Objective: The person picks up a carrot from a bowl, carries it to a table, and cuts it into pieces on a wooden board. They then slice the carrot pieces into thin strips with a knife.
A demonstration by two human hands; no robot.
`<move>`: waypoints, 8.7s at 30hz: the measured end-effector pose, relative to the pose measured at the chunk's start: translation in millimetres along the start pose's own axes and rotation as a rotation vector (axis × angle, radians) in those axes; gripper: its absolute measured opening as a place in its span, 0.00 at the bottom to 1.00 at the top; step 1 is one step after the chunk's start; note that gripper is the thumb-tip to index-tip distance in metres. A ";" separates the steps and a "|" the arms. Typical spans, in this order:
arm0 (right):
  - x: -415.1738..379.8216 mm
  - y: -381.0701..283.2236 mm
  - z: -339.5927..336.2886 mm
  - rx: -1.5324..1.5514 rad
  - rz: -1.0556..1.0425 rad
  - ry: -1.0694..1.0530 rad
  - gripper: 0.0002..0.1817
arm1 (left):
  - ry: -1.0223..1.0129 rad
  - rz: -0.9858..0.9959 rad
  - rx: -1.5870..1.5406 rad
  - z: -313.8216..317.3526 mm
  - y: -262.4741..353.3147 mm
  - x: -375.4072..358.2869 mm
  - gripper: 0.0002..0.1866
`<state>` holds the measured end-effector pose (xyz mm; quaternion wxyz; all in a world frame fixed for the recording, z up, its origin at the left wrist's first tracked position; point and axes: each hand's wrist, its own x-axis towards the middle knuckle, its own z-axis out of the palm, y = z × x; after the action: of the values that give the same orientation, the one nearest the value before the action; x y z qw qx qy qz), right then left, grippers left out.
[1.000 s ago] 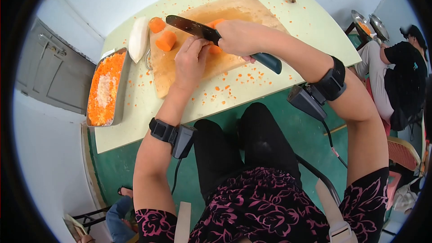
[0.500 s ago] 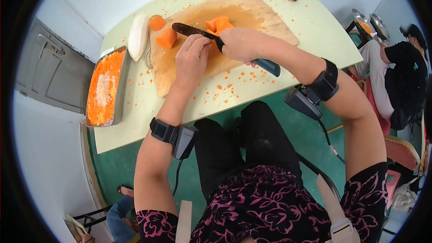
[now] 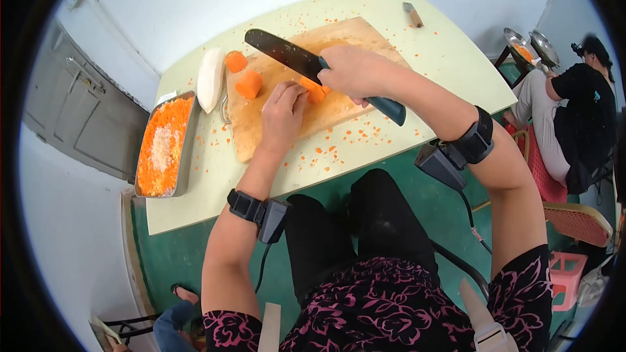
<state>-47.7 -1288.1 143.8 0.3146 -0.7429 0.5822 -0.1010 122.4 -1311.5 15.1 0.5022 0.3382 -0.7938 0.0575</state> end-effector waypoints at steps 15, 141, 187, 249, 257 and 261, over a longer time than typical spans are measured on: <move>-5.6 -1.5 10.2 -0.080 -0.049 -0.053 0.11 | -0.006 0.008 0.011 0.4 -0.2 1.2 0.05; 19.3 129.6 30.9 1.195 0.091 0.415 0.09 | -0.246 -0.775 -0.453 8.3 -21.5 14.9 0.10; 18.5 127.8 42.3 0.880 -0.048 0.460 0.11 | -0.356 -0.608 -0.077 35.4 15.3 38.6 0.20; 19.1 126.1 43.1 0.872 -0.007 0.502 0.14 | -1.130 -0.433 -0.010 57.8 -16.3 114.3 0.22; 18.9 125.4 43.8 0.872 -0.017 0.515 0.12 | -1.056 -0.585 -0.212 64.6 -14.5 96.7 0.20; 19.7 125.2 43.7 0.850 -0.003 0.520 0.12 | -0.979 -0.554 -0.211 59.4 -0.7 89.4 0.22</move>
<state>-119.5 -1306.7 32.2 0.4338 -0.5001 0.5476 -0.5117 54.0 -1380.4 60.7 0.1030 0.4689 -0.8171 -0.3191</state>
